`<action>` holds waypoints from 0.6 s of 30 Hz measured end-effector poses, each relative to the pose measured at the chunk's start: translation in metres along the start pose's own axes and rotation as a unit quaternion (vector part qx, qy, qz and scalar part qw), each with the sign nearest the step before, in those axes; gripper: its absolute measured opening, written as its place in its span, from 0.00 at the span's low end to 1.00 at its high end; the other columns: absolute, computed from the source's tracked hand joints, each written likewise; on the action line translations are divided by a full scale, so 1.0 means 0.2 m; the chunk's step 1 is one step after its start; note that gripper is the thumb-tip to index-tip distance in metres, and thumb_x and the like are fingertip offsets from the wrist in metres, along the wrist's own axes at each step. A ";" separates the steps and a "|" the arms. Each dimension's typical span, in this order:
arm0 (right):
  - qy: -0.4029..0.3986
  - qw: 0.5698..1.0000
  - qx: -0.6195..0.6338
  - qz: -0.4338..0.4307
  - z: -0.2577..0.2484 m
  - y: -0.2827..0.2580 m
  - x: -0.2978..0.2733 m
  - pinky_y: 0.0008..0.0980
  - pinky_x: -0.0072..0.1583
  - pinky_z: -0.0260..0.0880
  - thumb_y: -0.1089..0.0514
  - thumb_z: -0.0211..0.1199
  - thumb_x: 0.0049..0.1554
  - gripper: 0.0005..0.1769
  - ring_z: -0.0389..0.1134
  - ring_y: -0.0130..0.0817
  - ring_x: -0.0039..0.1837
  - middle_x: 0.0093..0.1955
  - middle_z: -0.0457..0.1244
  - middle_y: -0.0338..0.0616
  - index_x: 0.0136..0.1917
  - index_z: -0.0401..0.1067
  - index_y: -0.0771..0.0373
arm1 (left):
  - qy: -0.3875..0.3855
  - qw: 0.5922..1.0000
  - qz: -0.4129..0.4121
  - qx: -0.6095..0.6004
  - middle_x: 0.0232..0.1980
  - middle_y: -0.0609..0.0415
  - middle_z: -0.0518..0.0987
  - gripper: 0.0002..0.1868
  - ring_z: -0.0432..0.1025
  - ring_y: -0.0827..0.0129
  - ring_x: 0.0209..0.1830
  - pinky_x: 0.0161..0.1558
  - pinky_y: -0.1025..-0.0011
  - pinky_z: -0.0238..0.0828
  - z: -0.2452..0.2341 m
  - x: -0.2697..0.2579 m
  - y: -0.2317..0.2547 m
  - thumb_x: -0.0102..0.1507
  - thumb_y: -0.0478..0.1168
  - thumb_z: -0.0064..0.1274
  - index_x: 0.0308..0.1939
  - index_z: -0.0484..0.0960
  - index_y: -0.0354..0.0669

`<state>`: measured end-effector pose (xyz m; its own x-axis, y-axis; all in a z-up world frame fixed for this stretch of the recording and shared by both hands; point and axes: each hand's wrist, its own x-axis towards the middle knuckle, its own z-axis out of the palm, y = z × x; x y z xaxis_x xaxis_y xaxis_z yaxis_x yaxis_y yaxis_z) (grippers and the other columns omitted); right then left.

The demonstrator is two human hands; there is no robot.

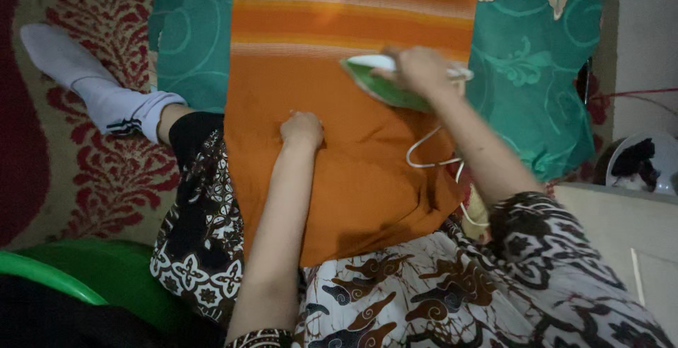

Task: The person irons an orange cloth laid on a green patterned surface. They repeatedly smooth the fabric with an iron, adjust the cloth's position, and fold it into a smaller rectangle.

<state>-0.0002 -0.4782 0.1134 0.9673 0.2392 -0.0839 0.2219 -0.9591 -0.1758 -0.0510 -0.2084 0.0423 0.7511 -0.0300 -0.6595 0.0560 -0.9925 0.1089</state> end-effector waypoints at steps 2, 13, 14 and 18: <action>0.007 0.999 -0.010 -0.041 0.02 -0.18 0.04 0.53 0.42 0.71 0.27 0.62 0.58 0.30 0.73 0.52 0.41 0.40 0.71 0.53 0.62 0.76 0.48 | 0.029 1.000 0.001 -0.003 0.74 0.34 0.63 0.27 0.71 0.47 0.65 0.58 0.52 0.73 0.04 0.03 -0.02 0.69 0.55 0.49 0.63 0.77 0.38; -0.006 0.998 -0.036 -0.053 0.11 -0.35 0.03 0.51 0.41 0.72 0.26 0.60 0.59 0.30 0.73 0.52 0.40 0.37 0.70 0.54 0.59 0.76 0.50 | 0.030 0.999 0.024 0.025 0.67 0.45 0.77 0.25 0.74 0.53 0.65 0.64 0.50 0.68 0.07 0.02 -0.04 0.68 0.56 0.47 0.60 0.82 0.43; -0.005 0.998 -0.035 -0.049 0.10 -0.29 -0.04 0.52 0.40 0.72 0.27 0.60 0.59 0.30 0.72 0.53 0.38 0.36 0.70 0.54 0.62 0.76 0.48 | 0.044 0.999 0.025 0.015 0.66 0.45 0.77 0.26 0.74 0.53 0.64 0.63 0.50 0.68 0.06 0.01 -0.04 0.69 0.56 0.46 0.60 0.81 0.42; -0.007 0.997 -0.074 0.027 0.03 0.01 -0.34 0.52 0.40 0.72 0.30 0.58 0.60 0.30 0.73 0.52 0.39 0.37 0.70 0.54 0.66 0.75 0.47 | 0.053 0.998 0.035 0.002 0.66 0.44 0.75 0.27 0.73 0.51 0.63 0.62 0.48 0.66 0.04 -0.02 -0.02 0.70 0.57 0.44 0.61 0.79 0.40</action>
<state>-0.0670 -0.4950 0.1121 0.9768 0.1874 -0.1037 0.1859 -0.9823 -0.0243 -0.0586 -0.2061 0.0390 0.8181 -0.0868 -0.5685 -0.0013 -0.9888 0.1491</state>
